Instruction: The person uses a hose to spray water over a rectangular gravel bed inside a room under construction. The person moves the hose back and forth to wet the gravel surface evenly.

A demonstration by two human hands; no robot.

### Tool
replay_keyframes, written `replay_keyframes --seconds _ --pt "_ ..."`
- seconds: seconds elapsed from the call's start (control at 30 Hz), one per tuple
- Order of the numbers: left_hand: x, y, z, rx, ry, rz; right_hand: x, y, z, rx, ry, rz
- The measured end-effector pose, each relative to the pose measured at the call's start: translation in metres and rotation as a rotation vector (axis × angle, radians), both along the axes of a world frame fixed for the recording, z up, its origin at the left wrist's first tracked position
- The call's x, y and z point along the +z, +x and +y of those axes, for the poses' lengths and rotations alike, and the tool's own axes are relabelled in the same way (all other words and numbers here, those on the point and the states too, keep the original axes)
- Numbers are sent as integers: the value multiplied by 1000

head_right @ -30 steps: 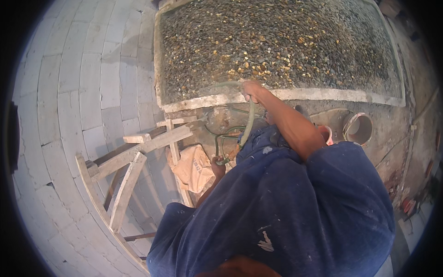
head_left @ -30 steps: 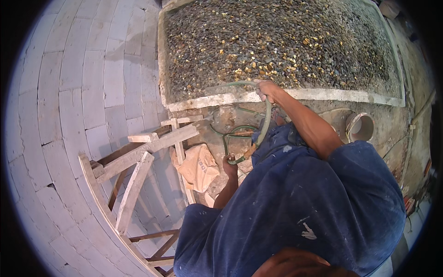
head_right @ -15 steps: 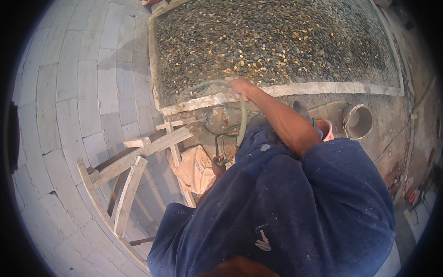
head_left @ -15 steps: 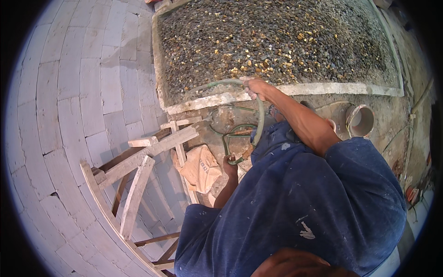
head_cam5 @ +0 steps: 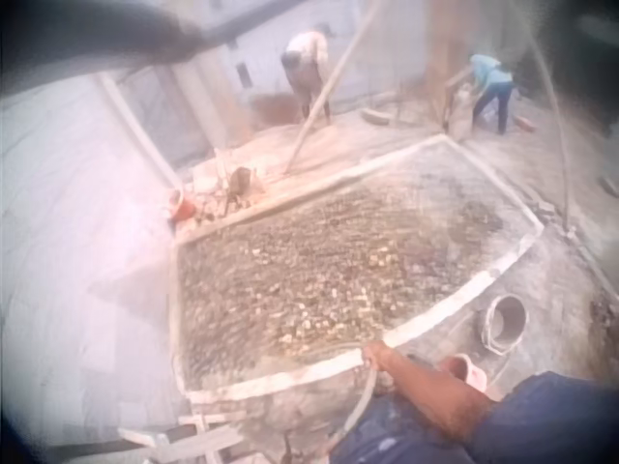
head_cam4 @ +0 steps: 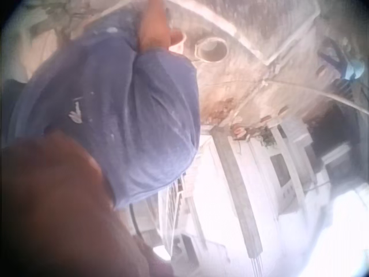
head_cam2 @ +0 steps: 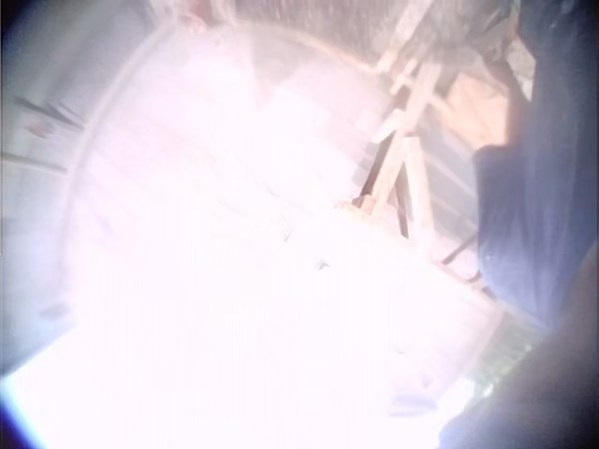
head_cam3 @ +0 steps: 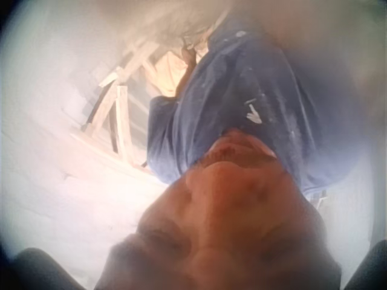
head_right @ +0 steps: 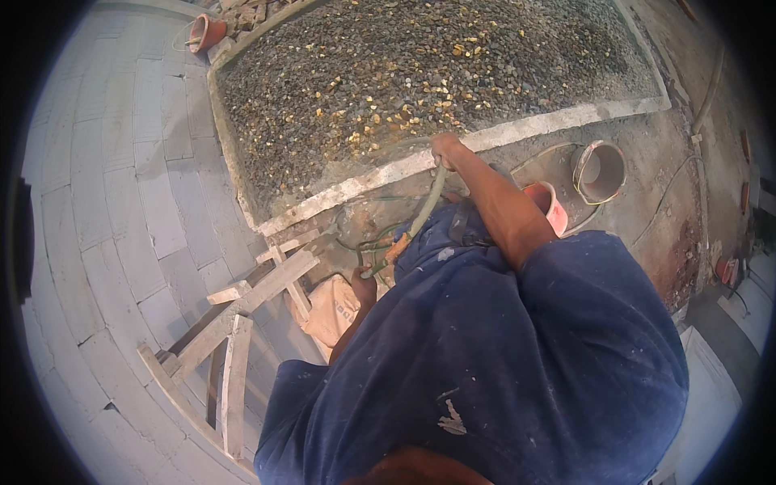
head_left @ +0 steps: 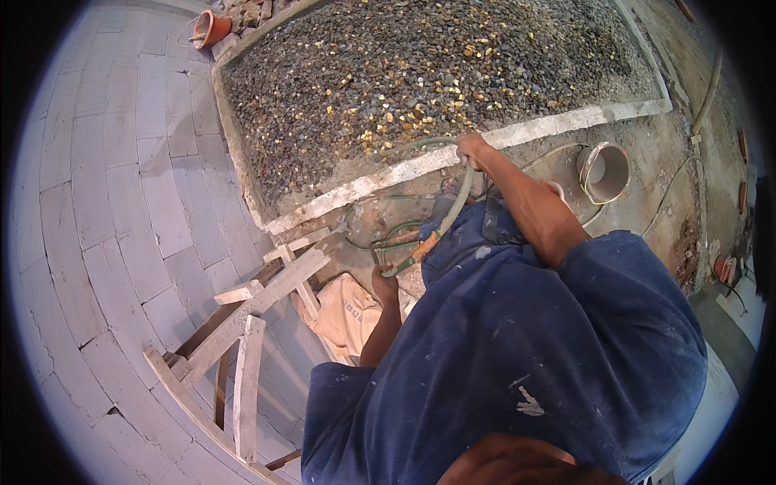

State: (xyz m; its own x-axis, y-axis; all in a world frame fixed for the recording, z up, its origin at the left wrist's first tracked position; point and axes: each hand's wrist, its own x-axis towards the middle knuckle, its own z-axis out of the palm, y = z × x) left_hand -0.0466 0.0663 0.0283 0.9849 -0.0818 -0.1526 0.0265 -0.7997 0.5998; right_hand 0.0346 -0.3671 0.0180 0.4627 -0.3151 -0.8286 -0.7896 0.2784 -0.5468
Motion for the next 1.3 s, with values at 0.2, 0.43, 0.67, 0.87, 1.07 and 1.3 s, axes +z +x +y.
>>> replay_keyframes --seconds 0.2,0.43,0.67,0.87,1.07,1.3 --pt "-11 40 -47 -220 -141 118 -51 -66 -97 465 -333 80" --pt "-2 45 -85 -359 -72 134 -36 -99 -139 343 -434 306" --pt "23 43 -122 -449 152 297 -106 -147 -199 534 -502 261" --pt "34 24 -148 -327 124 342 -100 -141 -218 494 -425 198" --pt "31 2 -164 -194 156 341 -48 -108 -210 68 -18 20" --pt "44 -37 -173 -9 193 295 -6 -52 -187 -124 335 76"
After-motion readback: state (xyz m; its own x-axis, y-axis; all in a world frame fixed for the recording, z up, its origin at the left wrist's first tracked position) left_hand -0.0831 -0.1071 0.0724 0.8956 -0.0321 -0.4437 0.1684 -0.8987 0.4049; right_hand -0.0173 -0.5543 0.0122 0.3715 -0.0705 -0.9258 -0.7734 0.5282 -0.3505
